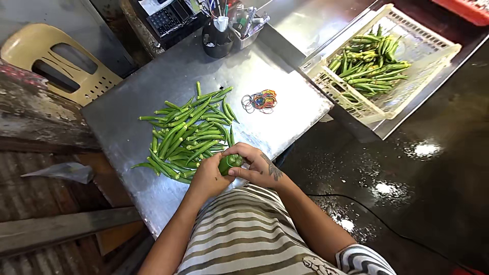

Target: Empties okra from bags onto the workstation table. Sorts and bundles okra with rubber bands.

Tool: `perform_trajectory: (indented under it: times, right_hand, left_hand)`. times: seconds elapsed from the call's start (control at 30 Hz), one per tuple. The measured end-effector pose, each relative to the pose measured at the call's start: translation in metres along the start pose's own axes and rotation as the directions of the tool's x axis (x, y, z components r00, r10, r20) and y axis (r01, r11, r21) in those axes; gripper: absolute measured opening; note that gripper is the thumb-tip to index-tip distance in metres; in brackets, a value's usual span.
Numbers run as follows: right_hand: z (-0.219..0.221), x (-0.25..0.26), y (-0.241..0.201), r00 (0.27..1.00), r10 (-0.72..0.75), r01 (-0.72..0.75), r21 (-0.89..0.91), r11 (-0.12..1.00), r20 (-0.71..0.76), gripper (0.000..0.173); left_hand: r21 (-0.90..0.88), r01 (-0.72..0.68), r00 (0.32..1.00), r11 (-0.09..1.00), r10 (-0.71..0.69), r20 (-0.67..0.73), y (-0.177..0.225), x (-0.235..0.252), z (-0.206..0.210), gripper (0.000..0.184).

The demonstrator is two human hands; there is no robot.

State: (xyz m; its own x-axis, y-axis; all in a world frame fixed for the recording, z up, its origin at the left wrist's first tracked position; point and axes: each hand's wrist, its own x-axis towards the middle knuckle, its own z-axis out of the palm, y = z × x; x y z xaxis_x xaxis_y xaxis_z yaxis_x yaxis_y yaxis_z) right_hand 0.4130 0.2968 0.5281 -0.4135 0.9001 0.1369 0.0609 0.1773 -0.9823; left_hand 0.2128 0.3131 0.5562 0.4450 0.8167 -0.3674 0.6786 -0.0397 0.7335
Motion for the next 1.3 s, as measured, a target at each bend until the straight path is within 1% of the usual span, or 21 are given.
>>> perform_trajectory:
  times: [0.13,0.23,0.3,0.33,0.47,0.57,0.67,0.73,0.77,0.83,0.87,0.93,0.97,1.0,1.03,1.07,1.1,1.17,1.2,1.27,1.3]
  right_hand:
    - [-0.002,-0.003,0.0,1.0,0.012,-0.013,-0.053,0.999,-0.022,0.034]
    - [-0.003,-0.004,0.002,0.987,0.091,-0.092,0.0,0.996,-0.136,0.032]
    - [-0.003,-0.005,0.004,0.989,0.116,-0.114,0.034,0.993,-0.086,0.043]
    - [-0.003,-0.004,0.005,0.993,0.119,-0.119,0.005,0.993,-0.024,0.049]
    - [0.009,0.003,0.002,0.989,0.14,-0.122,-0.266,0.956,0.048,0.043]
    - [0.015,0.008,0.001,0.986,0.135,-0.095,-0.349,0.932,0.095,0.05]
    - [0.007,0.007,0.004,0.984,0.119,-0.083,-0.247,0.965,0.134,0.039]
    - [-0.013,0.005,0.003,0.964,0.249,-0.245,-0.048,0.968,0.093,0.03]
    - [-0.029,0.002,0.002,0.94,0.34,-0.34,0.048,0.939,0.01,0.028]
    - [-0.076,-0.008,0.0,0.864,0.418,-0.385,0.166,0.908,-0.28,0.025]
    - [-0.103,-0.015,-0.001,0.789,0.396,-0.341,0.201,0.918,-0.469,0.024]
    - [-0.157,-0.025,-0.006,0.518,0.254,-0.169,0.193,0.966,-0.817,0.029]
    - [-0.184,-0.031,-0.008,0.392,0.18,-0.097,0.155,0.983,-0.902,0.039]
    - [-0.207,-0.037,-0.009,0.306,0.107,-0.081,0.086,0.993,-0.946,0.056]
    - [-0.222,-0.043,-0.011,0.264,0.056,-0.135,0.021,0.991,-0.963,0.077]
    - [-0.228,-0.046,-0.015,0.272,0.048,-0.222,-0.014,0.975,-0.961,0.093]
    - [-0.222,-0.048,-0.019,0.316,0.075,-0.324,-0.033,0.945,-0.946,0.097]
    - [-0.182,-0.047,-0.02,0.467,0.201,-0.508,-0.075,0.858,-0.861,0.077]
    - [-0.155,-0.042,-0.013,0.55,0.261,-0.547,-0.107,0.83,-0.794,0.067]
    - [-0.102,-0.028,0.015,0.722,0.342,-0.534,-0.169,0.828,-0.602,0.056]
    - [-0.077,-0.021,0.03,0.781,0.353,-0.503,-0.184,0.844,-0.515,0.053]
  left_hand:
    - [-0.127,-0.02,0.997,0.992,0.029,0.067,-0.01,-0.002,0.002,0.051]
    - [-0.234,-0.073,0.996,0.97,0.082,0.03,-0.019,-0.006,0.005,0.051]
    - [-0.248,-0.077,0.996,0.966,0.084,0.015,-0.022,-0.008,0.004,0.049]
    - [-0.247,-0.059,0.998,0.967,0.067,0.022,-0.022,-0.009,0.004,0.048]
    - [-0.191,0.018,0.997,0.982,-0.004,0.077,-0.026,-0.012,0.013,0.046]
    - [-0.24,0.021,1.0,0.97,-0.02,0.006,-0.031,-0.02,0.025,0.049]
    - [-0.247,-0.026,0.999,0.969,0.017,-0.039,-0.031,-0.023,0.035,0.055]
    - [-0.287,-0.039,0.999,0.957,0.032,-0.027,-0.034,-0.026,0.035,0.055]
    - [-0.32,-0.029,1.0,0.947,0.024,-0.018,-0.035,-0.029,0.032,0.054]
    - [-0.36,-0.011,1.0,0.933,0.0,-0.031,-0.039,-0.033,0.025,0.054]
    - [-0.367,-0.012,0.998,0.93,-0.01,-0.056,-0.042,-0.034,0.023,0.053]
    - [-0.374,-0.006,0.995,0.927,-0.032,-0.096,-0.051,-0.037,0.015,0.05]
    - [-0.376,0.0,0.993,0.927,-0.043,-0.106,-0.056,-0.038,0.012,0.047]
    - [-0.379,0.004,0.993,0.926,-0.048,-0.108,-0.06,-0.04,0.009,0.045]
    - [-0.38,0.003,0.993,0.925,-0.048,-0.108,-0.063,-0.041,0.006,0.043]
    - [-0.38,0.002,0.993,0.925,-0.048,-0.111,-0.065,-0.042,0.004,0.042]
    - [-0.381,0.004,0.992,0.924,-0.051,-0.114,-0.066,-0.042,0.003,0.04]
    - [-0.38,0.007,0.992,0.925,-0.056,-0.117,-0.068,-0.042,0.002,0.038]
    - [-0.37,0.003,0.991,0.929,-0.053,-0.123,-0.068,-0.041,0.003,0.038]
    - [-0.325,-0.024,0.986,0.945,-0.031,-0.162,-0.068,-0.04,0.007,0.04]
    - [-0.294,-0.044,0.98,0.955,-0.016,-0.199,-0.068,-0.041,0.009,0.041]
